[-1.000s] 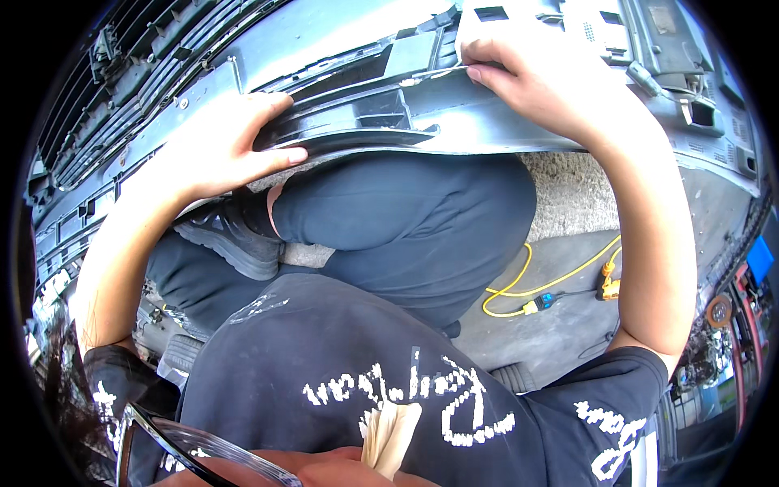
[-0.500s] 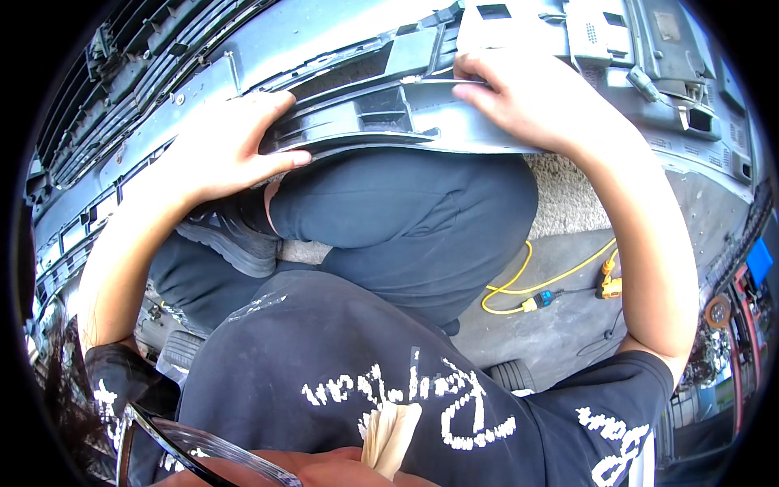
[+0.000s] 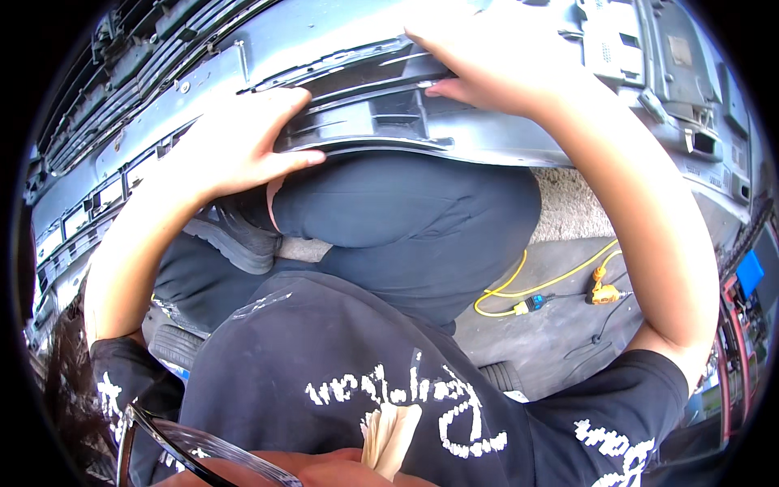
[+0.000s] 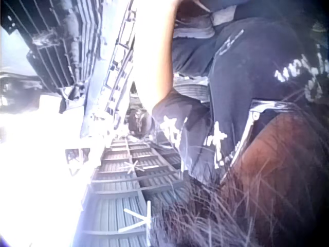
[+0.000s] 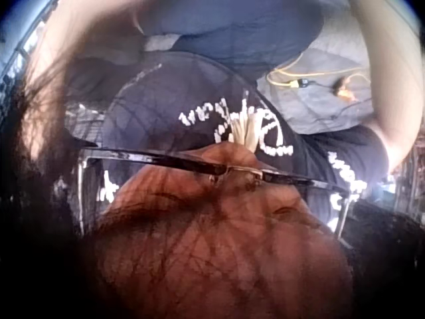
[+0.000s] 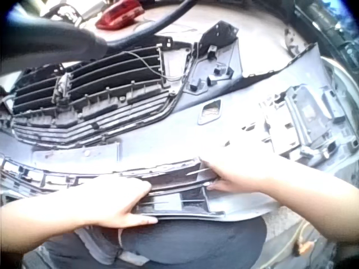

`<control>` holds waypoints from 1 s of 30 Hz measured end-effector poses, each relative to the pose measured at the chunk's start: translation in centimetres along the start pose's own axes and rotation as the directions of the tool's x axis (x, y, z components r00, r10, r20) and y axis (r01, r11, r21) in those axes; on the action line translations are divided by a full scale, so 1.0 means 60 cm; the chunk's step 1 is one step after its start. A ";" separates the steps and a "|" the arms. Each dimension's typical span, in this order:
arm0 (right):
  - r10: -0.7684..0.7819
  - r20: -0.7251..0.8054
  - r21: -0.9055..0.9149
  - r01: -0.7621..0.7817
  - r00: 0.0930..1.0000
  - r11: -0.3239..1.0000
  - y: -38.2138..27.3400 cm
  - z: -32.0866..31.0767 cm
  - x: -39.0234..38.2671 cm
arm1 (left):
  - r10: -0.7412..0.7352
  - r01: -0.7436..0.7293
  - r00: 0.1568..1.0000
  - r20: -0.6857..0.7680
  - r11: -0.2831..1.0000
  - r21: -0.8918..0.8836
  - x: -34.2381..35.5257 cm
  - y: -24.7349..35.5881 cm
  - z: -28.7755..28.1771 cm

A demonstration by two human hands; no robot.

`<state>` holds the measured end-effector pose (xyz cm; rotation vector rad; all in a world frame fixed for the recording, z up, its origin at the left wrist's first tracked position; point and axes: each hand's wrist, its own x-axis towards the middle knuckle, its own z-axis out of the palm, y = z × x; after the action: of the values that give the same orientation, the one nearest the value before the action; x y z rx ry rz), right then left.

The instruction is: The person uses a prying tool to manipulate the inner plastic clips and components of a car bumper while sitting on the ground, then handles a wire and a detached trim piece.

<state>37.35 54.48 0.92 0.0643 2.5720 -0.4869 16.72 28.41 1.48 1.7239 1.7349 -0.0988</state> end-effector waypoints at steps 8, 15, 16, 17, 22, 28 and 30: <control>0.266 -0.019 0.491 -0.223 0.964 0.842 0.052 0.034 0.004 | -0.011 0.011 1.000 0.008 1.000 -0.016 -0.003 0.013 -0.001; 0.060 -0.032 0.364 -0.045 0.998 0.930 0.027 -0.017 -0.021 | -0.002 0.000 0.999 -0.032 0.998 -0.056 -0.007 -0.009 0.007; 0.100 -0.069 0.376 -0.067 0.993 0.924 0.025 -0.017 -0.021 | -0.011 0.008 0.999 -0.044 0.998 -0.070 -0.008 -0.011 0.004; 0.101 -0.070 0.380 -0.068 0.992 0.923 0.022 -0.023 -0.019 | -0.019 0.015 0.998 -0.056 0.996 -0.083 -0.010 -0.013 0.001; 0.414 -0.019 0.818 -0.224 0.910 0.530 0.052 -0.009 -0.004 | -0.053 0.051 0.998 -0.019 0.993 -0.107 -0.010 -0.013 -0.023; 0.576 -0.400 0.509 -0.350 0.713 0.787 0.095 -0.027 -0.011 | -0.068 0.079 0.988 0.141 0.994 -0.077 0.000 -0.006 -0.070; 0.604 -0.302 0.421 -0.466 0.737 0.778 0.083 -0.055 -0.020 | -0.101 0.126 0.980 0.173 0.982 -0.138 0.007 -0.016 -0.088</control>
<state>37.48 60.36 2.55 1.1314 2.6623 -0.7086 13.77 31.30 4.95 1.4668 1.6741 -0.1546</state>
